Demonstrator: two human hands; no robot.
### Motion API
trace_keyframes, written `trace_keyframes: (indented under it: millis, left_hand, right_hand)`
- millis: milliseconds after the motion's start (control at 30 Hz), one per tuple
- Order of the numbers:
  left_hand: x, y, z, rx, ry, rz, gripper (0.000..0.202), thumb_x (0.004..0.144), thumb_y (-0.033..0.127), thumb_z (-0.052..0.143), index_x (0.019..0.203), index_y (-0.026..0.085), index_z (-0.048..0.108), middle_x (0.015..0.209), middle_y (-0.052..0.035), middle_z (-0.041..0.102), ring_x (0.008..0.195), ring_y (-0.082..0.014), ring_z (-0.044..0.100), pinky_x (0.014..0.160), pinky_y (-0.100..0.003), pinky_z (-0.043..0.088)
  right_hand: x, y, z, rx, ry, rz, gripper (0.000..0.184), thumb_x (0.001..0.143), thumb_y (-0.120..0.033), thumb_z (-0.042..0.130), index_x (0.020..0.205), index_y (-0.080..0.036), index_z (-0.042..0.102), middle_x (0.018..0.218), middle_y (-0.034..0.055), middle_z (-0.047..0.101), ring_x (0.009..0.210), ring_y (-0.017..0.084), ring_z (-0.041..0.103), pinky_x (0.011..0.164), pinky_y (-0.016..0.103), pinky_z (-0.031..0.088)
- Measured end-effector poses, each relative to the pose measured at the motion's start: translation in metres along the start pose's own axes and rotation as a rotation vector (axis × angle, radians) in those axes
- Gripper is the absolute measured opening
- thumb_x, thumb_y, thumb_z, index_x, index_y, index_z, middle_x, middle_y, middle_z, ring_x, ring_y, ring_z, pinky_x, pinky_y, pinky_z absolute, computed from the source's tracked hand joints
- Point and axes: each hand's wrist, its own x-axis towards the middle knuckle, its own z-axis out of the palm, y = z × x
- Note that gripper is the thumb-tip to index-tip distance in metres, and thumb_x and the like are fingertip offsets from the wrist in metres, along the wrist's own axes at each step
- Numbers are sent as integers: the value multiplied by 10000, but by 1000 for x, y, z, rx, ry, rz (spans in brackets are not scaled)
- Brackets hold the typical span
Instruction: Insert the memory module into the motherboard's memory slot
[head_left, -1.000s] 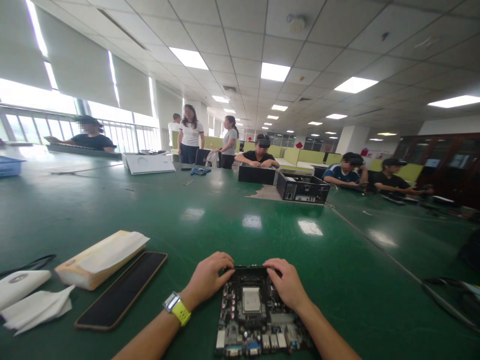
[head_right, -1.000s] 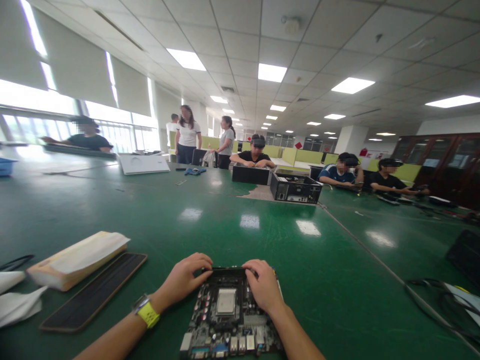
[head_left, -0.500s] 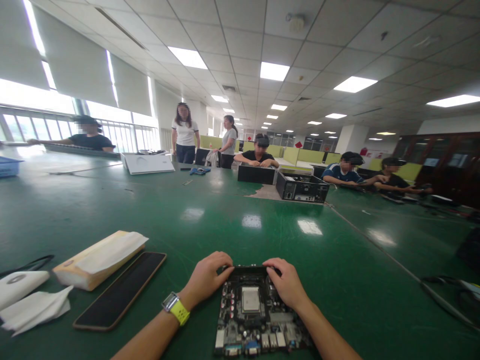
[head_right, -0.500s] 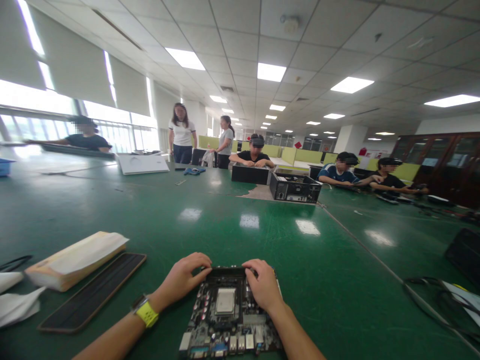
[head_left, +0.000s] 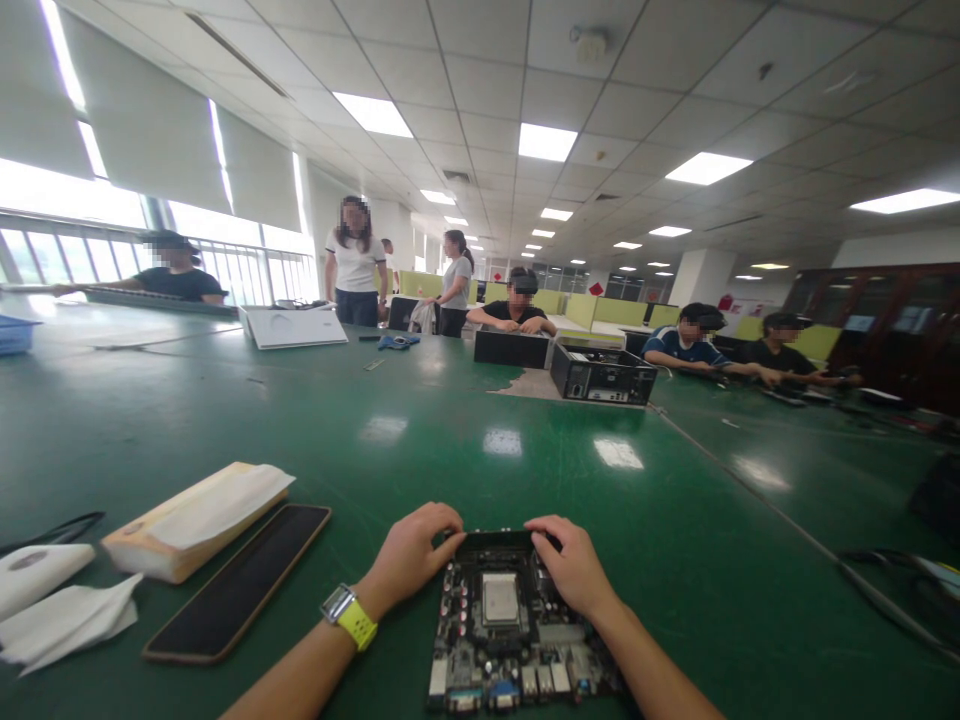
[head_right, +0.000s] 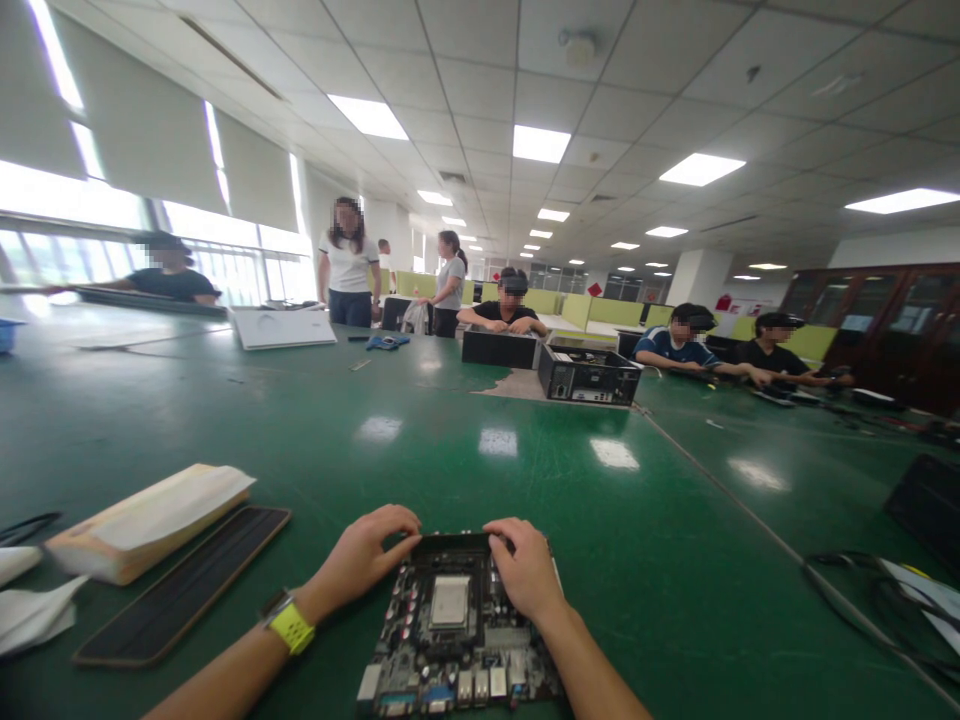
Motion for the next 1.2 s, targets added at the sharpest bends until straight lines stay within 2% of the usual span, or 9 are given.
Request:
trace_keyframes:
  millis: [667,800,933,1033,1133,1200]
  left_hand:
    - [0,4,-3,-29,9,-15,93,849,263,559,855,201,628,859,-27,652,809,-176,597,759,-282,480]
    - [0,2,-2,-31,49,-37,145,866,306,548,908,201,639,885,-34,662,826,-182,607,762,-290,489]
    - [-1,0,0,-51,85,-59,185,886,330,525,943,199,643,904,-41,669,838,-183,616,771,-294,498]
    - [-1,-1,0,-66,106,-78,189,895,326,514,957,200,641,910,-40,675,833,-181,618,779,-300,500]
    - [-1,-1,0,-72,120,-90,193,898,324,510,974,203,640,923,-38,679,831,-180,619,779,-303,504]
    - [-1,-2,0,-74,123,-93,199,898,330,510,983,205,640,930,-36,681,832,-179,622,778,-303,507]
  right_hand:
    - [0,-2,-1,6,10,7,251,836,-279,512,993,-202,692,996,59,697,962,215,608,890,359,451]
    - [-1,-11,-5,-21,29,-21,252,842,-274,516,1016,-196,680,1028,67,684,998,215,587,913,364,440]
    - [-7,-41,-12,-55,9,-145,239,864,-278,507,1023,-208,671,1057,69,669,1036,212,558,941,369,421]
    - [-17,-71,-14,-98,-103,-293,247,871,-303,515,1063,-236,657,1103,64,653,1055,220,540,964,389,398]
    - [-29,-93,-6,-145,-244,-458,286,872,-338,520,1132,-262,612,1176,48,628,1091,223,520,992,392,367]
    - [-35,-96,9,-180,-327,-599,307,873,-375,514,1156,-276,578,1227,30,608,1115,224,507,987,383,363]
